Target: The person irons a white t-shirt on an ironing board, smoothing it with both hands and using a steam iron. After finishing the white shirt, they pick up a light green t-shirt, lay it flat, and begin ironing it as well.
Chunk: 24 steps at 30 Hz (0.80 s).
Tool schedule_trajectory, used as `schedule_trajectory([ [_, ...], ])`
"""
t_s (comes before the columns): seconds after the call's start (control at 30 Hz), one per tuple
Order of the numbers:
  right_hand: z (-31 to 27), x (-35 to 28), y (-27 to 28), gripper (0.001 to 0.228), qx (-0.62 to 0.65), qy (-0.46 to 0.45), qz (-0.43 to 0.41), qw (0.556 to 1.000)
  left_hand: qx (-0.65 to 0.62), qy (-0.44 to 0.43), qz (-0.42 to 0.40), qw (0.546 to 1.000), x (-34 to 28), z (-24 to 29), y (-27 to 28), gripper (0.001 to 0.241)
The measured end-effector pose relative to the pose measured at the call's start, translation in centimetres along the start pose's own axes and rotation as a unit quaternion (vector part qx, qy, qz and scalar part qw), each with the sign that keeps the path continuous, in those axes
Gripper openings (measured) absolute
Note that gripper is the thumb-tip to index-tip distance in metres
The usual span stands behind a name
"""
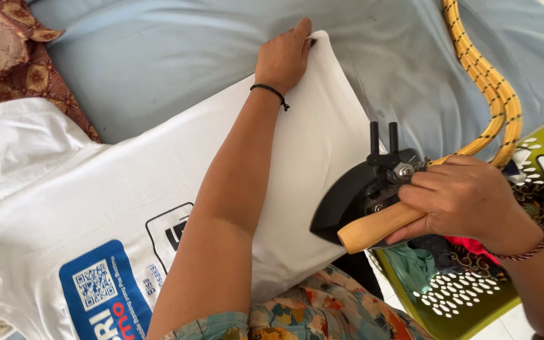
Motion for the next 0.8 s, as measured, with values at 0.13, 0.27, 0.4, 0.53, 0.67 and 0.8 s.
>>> schedule_trajectory([
  [0.13, 0.7, 1.4, -0.4, 0.063, 0.015, -0.008, 0.034, 0.999, -0.027, -0.003, 0.023, 0.999, -0.1, 0.2, 0.2, 0.011],
  [0.27, 3.1, 3.6, -1.6, 0.065, -0.046, -0.041, 0.055, 0.997, -0.074, 0.025, 0.013, 0.997, 0.1, 0.1, 1.0, 0.011],
  [0.4, 7.0, 6.6, -3.5, 0.062, -0.083, -0.085, 0.096, 0.988, -0.129, 0.030, 0.012, 0.991, -0.1, -0.1, 1.8, 0.016],
  [0.53, 10.6, 9.4, -4.7, 0.064, -0.118, -0.125, 0.067, 0.983, -0.120, 0.021, 0.039, 0.992, -0.3, 0.3, 2.1, 0.016],
  [0.67, 11.2, 9.4, -4.3, 0.063, -0.054, -0.121, 0.004, 0.991, -0.109, 0.025, 0.037, 0.993, -0.4, 0.2, 2.0, 0.015],
  [0.8, 9.2, 8.0, -3.0, 0.061, 0.001, -0.009, -0.008, 1.000, -0.084, 0.021, 0.042, 0.995, -0.5, 0.3, 2.1, 0.018],
])
Point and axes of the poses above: each hand's wrist, its own x-axis towards the middle knuckle, its own y-axis out of the back of the hand, z = x × y, the point moved 2 cm from there along x, towards the middle knuckle, and after that the axes turned 3 degrees about y, right-handed, at the moved point
